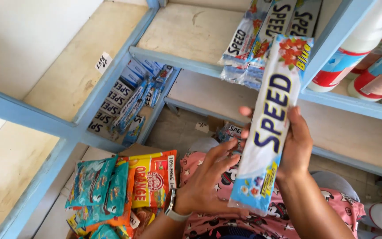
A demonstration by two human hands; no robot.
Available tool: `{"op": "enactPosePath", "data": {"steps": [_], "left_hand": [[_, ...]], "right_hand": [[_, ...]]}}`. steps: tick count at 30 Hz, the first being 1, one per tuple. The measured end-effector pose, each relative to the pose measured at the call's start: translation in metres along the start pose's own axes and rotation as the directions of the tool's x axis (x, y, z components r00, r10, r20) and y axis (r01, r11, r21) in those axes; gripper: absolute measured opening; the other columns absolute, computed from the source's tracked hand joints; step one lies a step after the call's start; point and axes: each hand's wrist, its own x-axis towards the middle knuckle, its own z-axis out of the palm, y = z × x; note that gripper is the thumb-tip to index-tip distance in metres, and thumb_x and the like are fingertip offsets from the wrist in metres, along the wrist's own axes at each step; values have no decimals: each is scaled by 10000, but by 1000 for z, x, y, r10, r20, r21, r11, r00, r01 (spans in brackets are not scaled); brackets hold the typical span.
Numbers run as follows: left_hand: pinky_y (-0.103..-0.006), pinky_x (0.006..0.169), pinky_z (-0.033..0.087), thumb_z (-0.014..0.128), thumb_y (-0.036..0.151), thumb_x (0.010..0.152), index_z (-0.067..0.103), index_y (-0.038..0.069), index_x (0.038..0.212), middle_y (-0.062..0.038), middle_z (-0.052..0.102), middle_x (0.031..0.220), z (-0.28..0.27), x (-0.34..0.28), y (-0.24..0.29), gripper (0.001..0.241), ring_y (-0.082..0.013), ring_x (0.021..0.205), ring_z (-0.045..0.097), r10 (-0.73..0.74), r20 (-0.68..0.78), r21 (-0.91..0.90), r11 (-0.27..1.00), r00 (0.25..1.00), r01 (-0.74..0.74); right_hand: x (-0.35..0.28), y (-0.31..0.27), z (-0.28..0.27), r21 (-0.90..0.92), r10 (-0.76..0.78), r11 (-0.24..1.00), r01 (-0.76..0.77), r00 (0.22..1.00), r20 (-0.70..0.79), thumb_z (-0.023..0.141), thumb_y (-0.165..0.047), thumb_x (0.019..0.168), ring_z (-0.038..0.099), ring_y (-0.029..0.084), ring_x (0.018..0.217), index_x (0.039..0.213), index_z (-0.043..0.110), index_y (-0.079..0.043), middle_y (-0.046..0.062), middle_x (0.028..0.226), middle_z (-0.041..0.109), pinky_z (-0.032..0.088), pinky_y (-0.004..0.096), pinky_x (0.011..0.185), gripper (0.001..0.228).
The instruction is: Organizing and stacking bars of laundry detergent on a low shelf.
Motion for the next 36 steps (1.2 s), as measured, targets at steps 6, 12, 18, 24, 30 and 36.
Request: {"op": "enactPosePath", "data": {"steps": [6, 12, 18, 24, 30, 36], "left_hand": [[-434, 1227, 444, 871, 579, 736, 364, 121, 1653, -180, 383, 1660, -14, 17, 20, 1144, -353, 1513, 476, 62, -32, -1, 998, 998, -62], [-421, 1188, 489, 699, 465, 1010, 542, 68, 1527, -184, 576, 1543, -10, 38, 15, 670, -338, 1413, 619, 43, -186, 63, 997, 982, -32], [-403, 1133, 533, 730, 208, 1010, 617, 21, 1386, -182, 636, 1453, -12, 65, 21, 435, -340, 1344, 658, -2, -237, 25, 1000, 971, 9], [-394, 1153, 531, 684, 162, 1055, 622, 44, 1389, -171, 640, 1465, -9, 82, 8, 359, -328, 1363, 662, 15, -283, 19, 1000, 959, -11], [-363, 1088, 565, 711, 130, 1020, 636, 43, 1360, -170, 638, 1420, -1, 97, -4, 359, -313, 1307, 680, 59, -294, -21, 997, 954, -68], [-372, 1082, 566, 693, 85, 1029, 652, 57, 1341, -167, 648, 1431, 13, 118, -28, 316, -305, 1317, 676, 37, -368, -31, 998, 929, -52]], "right_hand": [[37, -10, 4, 109, -20, 994, 13, 998, 62, 355, -482, 1166, 709, 330, 944, 1540, 480, -78, 263, 1324, 666, 620, 485, 744, 564], [57, -10, -18, 205, -17, 979, 13, 1000, 21, 333, -471, 1145, 705, 333, 940, 1524, 485, -68, 241, 1273, 681, 619, 494, 790, 573], [72, -9, -30, 253, -22, 967, 25, 1000, -11, 299, -476, 1135, 697, 339, 923, 1447, 522, -40, 208, 1215, 693, 607, 498, 790, 581], [73, -11, -21, 394, 34, 919, 6, 995, -94, 311, -443, 1109, 701, 341, 970, 1400, 549, 48, 187, 1205, 702, 598, 482, 854, 619], [47, 0, -7, 137, -97, 981, 140, 955, -280, 308, -350, 1061, 679, 337, 1127, 1400, 542, -21, 140, 1252, 687, 563, 475, 955, 527], [17, 12, -14, 27, -209, 975, 222, 945, -252, 345, -304, 1130, 599, 261, 1230, 1449, 487, -34, 105, 1351, 645, 464, 471, 1055, 442]]}}
